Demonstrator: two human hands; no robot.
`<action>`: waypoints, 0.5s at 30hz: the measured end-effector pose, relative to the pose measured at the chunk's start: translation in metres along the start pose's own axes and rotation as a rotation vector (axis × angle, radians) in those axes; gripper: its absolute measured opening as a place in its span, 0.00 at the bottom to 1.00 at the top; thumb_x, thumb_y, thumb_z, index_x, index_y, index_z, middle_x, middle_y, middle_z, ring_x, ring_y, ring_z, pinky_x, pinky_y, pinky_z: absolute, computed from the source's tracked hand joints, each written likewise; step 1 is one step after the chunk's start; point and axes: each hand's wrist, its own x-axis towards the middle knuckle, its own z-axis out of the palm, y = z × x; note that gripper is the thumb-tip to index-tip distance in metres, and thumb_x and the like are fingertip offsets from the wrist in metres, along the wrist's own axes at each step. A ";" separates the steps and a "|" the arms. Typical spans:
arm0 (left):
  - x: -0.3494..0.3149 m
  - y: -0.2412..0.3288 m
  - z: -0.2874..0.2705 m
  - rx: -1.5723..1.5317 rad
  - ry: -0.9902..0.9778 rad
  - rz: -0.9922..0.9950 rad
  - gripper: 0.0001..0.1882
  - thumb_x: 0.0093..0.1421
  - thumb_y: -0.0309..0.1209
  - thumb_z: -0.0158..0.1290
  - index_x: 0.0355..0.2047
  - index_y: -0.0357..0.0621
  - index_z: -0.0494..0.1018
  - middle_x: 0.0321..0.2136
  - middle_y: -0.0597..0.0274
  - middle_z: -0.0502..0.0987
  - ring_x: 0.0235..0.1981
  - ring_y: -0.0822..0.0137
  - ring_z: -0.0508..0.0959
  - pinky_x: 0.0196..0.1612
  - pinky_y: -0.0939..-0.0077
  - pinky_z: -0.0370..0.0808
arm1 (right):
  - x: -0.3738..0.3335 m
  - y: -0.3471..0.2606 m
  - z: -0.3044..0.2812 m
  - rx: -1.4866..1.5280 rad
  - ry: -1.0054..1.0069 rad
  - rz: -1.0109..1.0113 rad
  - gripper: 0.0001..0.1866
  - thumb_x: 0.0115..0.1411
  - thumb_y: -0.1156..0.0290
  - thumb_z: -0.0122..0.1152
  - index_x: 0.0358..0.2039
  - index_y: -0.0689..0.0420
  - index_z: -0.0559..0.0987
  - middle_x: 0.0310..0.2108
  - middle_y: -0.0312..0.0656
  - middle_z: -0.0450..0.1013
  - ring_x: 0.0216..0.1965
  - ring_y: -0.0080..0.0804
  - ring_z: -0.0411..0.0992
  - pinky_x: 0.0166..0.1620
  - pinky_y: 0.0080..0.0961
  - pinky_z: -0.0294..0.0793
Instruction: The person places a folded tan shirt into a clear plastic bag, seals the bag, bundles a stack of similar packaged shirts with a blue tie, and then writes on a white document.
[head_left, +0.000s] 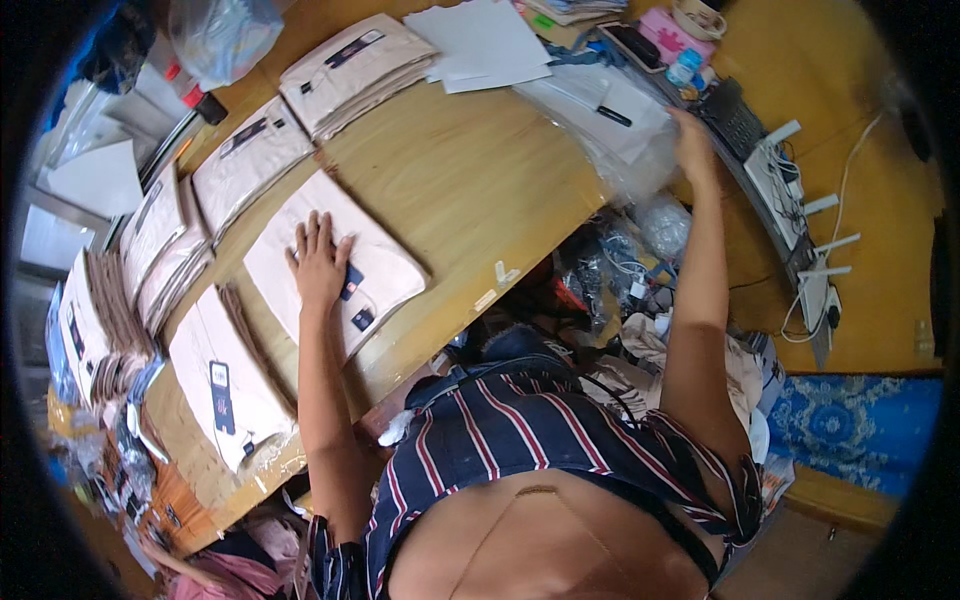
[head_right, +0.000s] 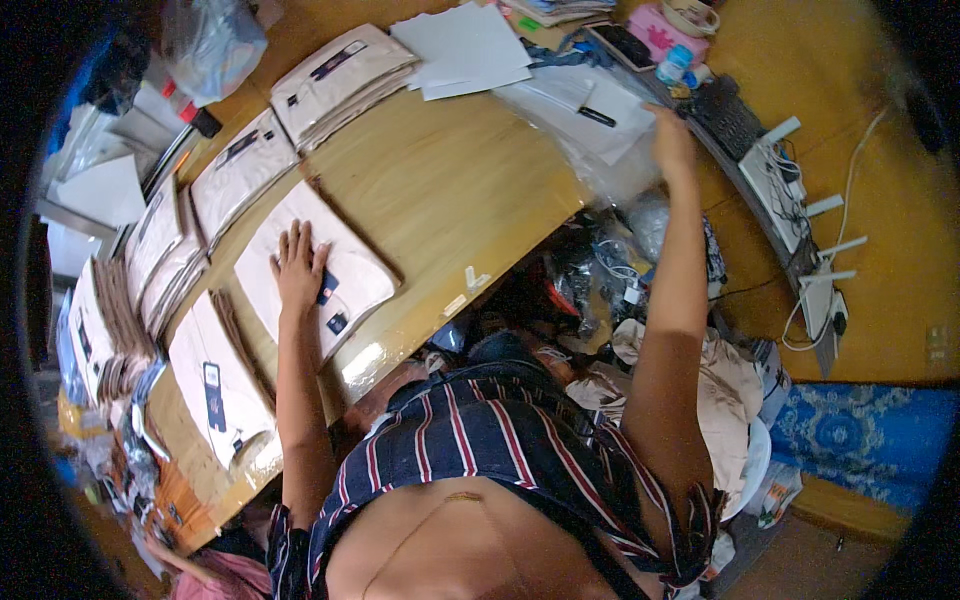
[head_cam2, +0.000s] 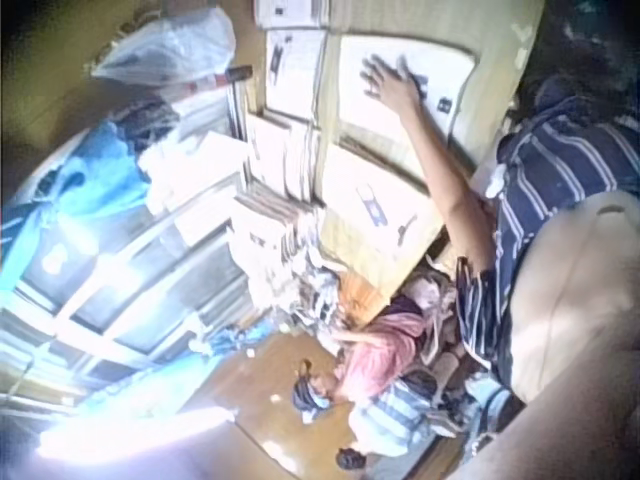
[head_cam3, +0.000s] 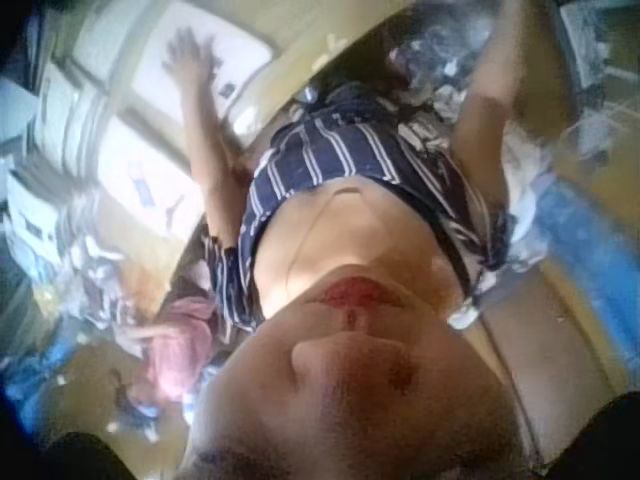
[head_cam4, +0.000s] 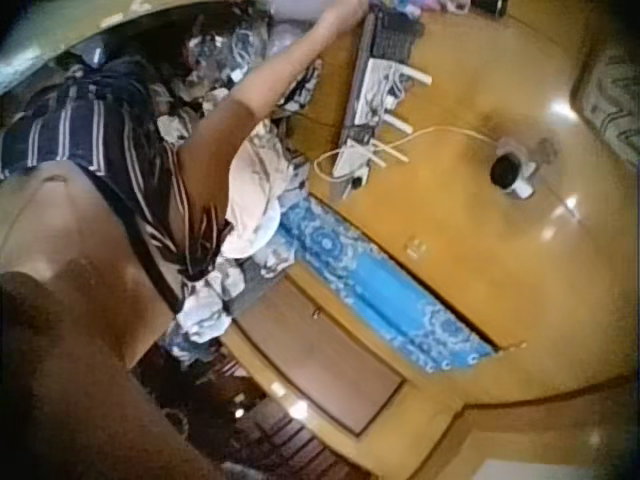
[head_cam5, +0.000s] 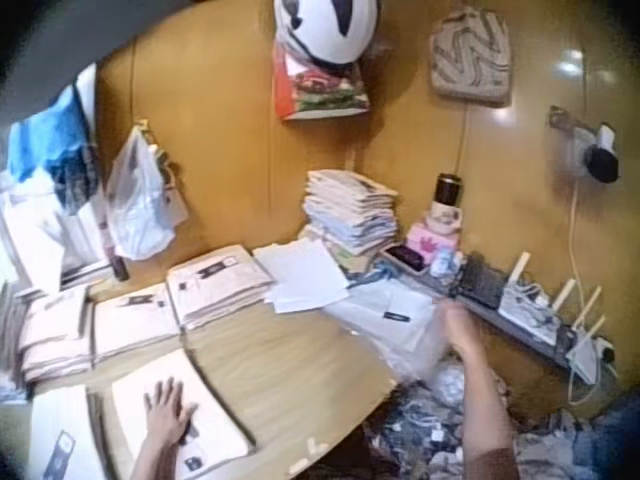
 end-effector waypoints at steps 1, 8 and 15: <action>0.000 -0.003 -0.004 -0.013 -0.018 -0.002 0.28 0.55 0.50 0.36 0.54 0.56 0.52 0.56 0.66 0.50 0.57 0.60 0.47 0.54 0.49 0.40 | 0.000 -0.009 0.012 0.099 -0.012 -0.168 0.23 0.45 0.83 0.42 0.42 0.48 0.70 0.41 0.45 0.67 0.46 0.40 0.62 0.47 0.27 0.62; -0.008 0.029 -0.055 -0.085 0.158 0.129 0.24 0.56 0.45 0.38 0.52 0.57 0.55 0.55 0.62 0.50 0.58 0.59 0.45 0.53 0.45 0.40 | 0.071 0.019 0.040 0.240 -0.003 0.340 0.08 0.47 0.62 0.52 0.27 0.48 0.76 0.30 0.41 0.72 0.34 0.40 0.69 0.37 0.31 0.67; -0.012 0.102 -0.078 -0.452 0.316 0.256 0.16 0.51 0.30 0.47 0.41 0.40 0.65 0.37 0.51 0.68 0.39 0.55 0.66 0.43 0.68 0.62 | 0.152 -0.034 -0.045 -0.096 0.367 0.207 0.12 0.46 0.62 0.56 0.29 0.55 0.76 0.26 0.44 0.72 0.29 0.39 0.70 0.32 0.30 0.68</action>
